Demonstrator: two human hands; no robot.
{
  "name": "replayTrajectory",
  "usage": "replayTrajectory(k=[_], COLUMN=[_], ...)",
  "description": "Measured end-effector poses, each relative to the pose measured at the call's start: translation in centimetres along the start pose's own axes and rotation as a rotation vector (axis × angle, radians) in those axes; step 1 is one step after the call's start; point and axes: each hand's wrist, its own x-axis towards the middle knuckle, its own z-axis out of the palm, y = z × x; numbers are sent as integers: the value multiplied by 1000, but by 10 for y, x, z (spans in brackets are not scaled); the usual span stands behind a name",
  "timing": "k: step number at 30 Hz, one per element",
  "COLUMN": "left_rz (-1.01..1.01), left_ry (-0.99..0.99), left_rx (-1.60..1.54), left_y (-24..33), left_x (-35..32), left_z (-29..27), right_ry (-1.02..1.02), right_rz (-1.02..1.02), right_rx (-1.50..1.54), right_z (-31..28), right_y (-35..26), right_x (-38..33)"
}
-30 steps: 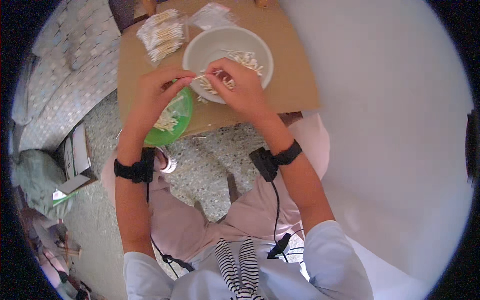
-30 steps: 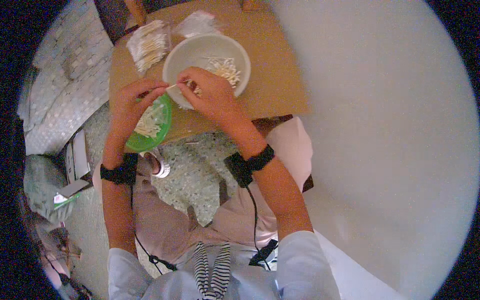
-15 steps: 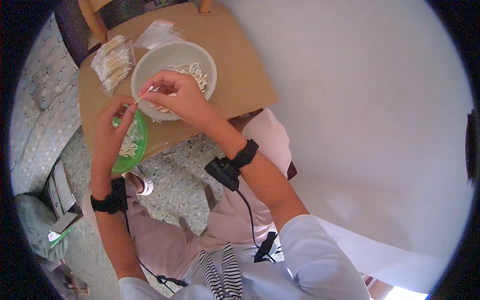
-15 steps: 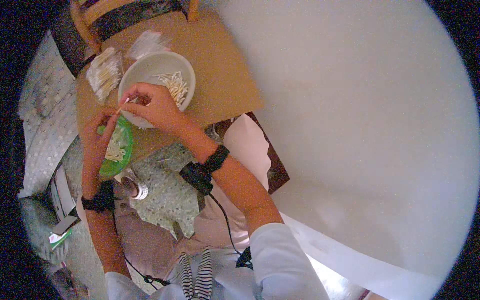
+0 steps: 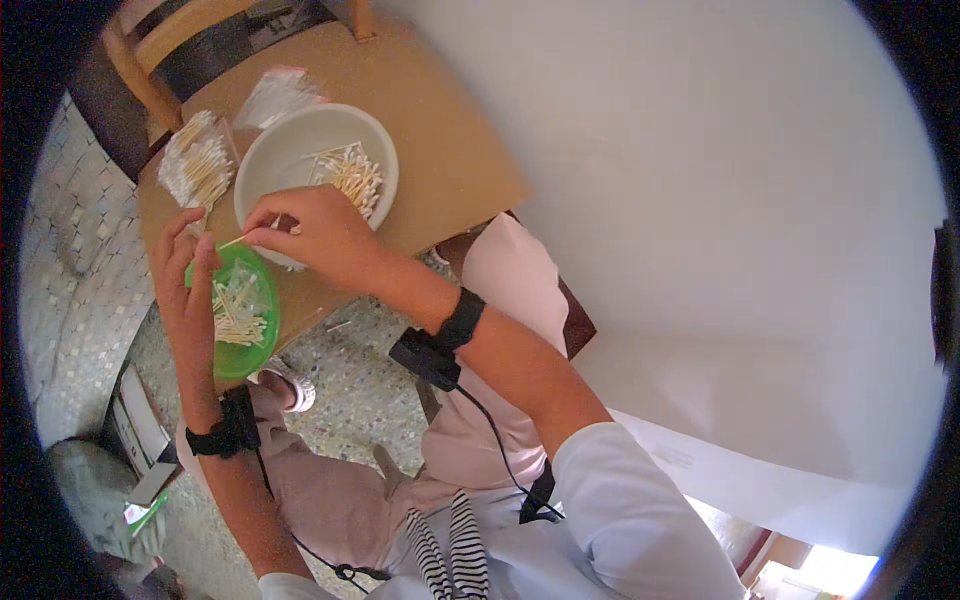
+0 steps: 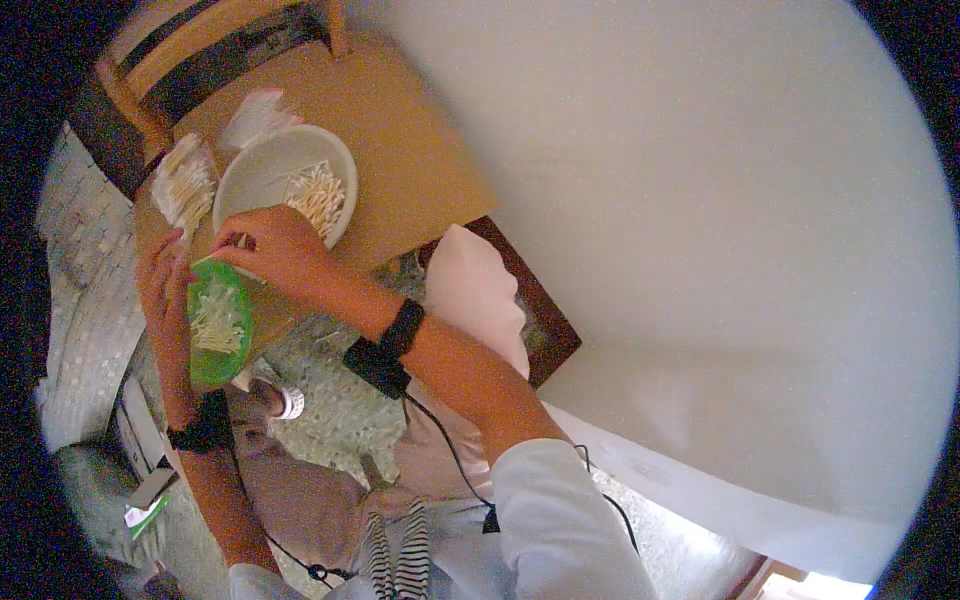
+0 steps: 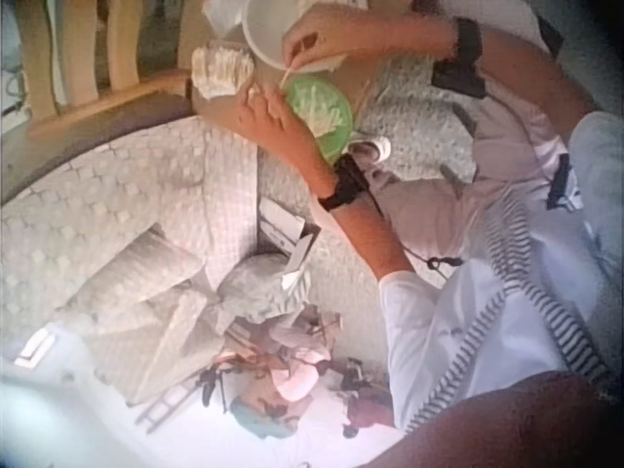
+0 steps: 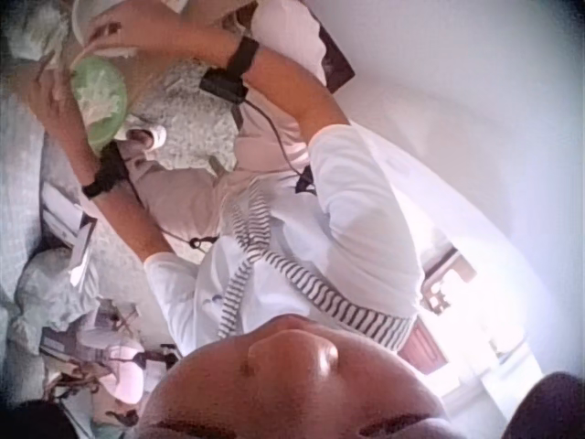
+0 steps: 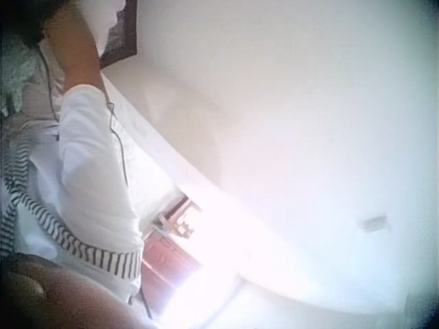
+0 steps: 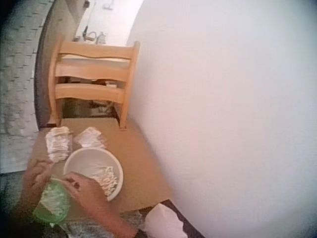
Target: Packaging a count of cotton swabs into small plastic zip-lock bags at a workstation.
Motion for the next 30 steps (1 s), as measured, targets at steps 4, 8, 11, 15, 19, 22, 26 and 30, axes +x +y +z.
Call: replayTrajectory(k=[4, 8, 11, 15, 19, 22, 26, 30], left_rz=[88, -1, -92, -16, 23, -33, 1, -153], left_ry=[-117, -378, -600, -596, -592, -598, -537, -614], left_rx=[162, 156, 75, 96, 235, 250, 244, 196], left_y=[-5, -17, -21, -33, -27, -18, -30, -14], left_x=[-1, -10, -13, -27, -22, -21, -24, -14], left_z=[-17, -42, -39, -29, -9, -5, -1, -4], right_ry=[10, 94, -32, -145, -210, -168, -214, -187], right_rz=[41, 29, -9, -50, -19, -19, -28, -46], right_rx=[65, 45, -131, -301, -344, -327, -310, -309], right_z=[1, -2, -14, -6, -2, 0, 7, 8], right_y=[-2, 3, 6, 4, 1, 4, 9, 19], right_x=[4, 3, 0, -9, -9, -10, -8, -9])
